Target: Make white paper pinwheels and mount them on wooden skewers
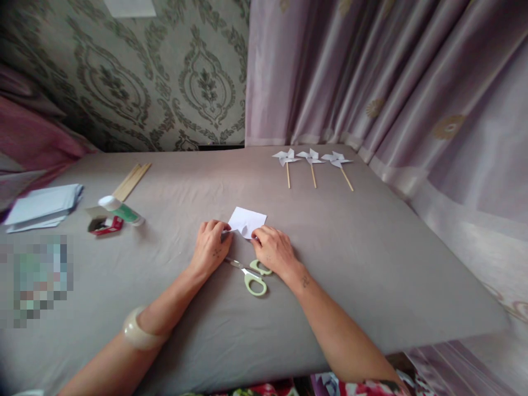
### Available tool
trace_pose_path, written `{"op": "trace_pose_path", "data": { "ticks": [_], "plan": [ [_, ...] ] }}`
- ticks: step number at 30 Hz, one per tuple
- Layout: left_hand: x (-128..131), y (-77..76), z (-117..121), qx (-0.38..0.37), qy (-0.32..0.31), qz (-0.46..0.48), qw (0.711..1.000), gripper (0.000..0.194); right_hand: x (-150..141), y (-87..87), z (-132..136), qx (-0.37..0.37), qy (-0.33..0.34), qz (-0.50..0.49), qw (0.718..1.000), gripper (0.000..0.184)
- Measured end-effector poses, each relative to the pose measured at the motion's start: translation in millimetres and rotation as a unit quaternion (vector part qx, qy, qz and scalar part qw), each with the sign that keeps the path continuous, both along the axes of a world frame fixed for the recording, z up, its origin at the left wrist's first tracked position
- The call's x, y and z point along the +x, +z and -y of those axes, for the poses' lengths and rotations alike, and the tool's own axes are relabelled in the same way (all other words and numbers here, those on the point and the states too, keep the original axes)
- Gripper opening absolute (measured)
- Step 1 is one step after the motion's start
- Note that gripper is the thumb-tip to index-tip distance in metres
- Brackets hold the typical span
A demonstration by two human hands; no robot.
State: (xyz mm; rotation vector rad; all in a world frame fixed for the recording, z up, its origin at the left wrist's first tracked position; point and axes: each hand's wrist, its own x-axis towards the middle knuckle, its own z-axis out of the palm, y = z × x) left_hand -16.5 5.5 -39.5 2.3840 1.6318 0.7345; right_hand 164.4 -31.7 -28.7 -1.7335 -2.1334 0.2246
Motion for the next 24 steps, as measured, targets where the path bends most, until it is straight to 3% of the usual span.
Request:
{"op": "trace_pose_path", "data": {
  "ticks": [5,13,19,24],
  "plan": [
    [2,2.6,0,0.015,0.011,0.032,0.999,0.013,-16,0.2,4,-0.010,-0.025,0.000,1.000,0.012],
    [9,7.1,2,-0.066,0.030,0.069,0.995,0.028,-25,2.3,5,-0.017,-0.015,-0.067,0.997,0.011],
    [7,8.8,-1,-0.094,0.040,0.070,0.992,0.020,-23,3.4,6,-0.050,-0.008,-0.123,0.991,0.011],
    [7,10.6,-4,-0.113,0.043,0.077,0.990,0.020,-10,6.2,5,-0.027,-0.001,-0.126,0.992,0.014]
  ]
}}
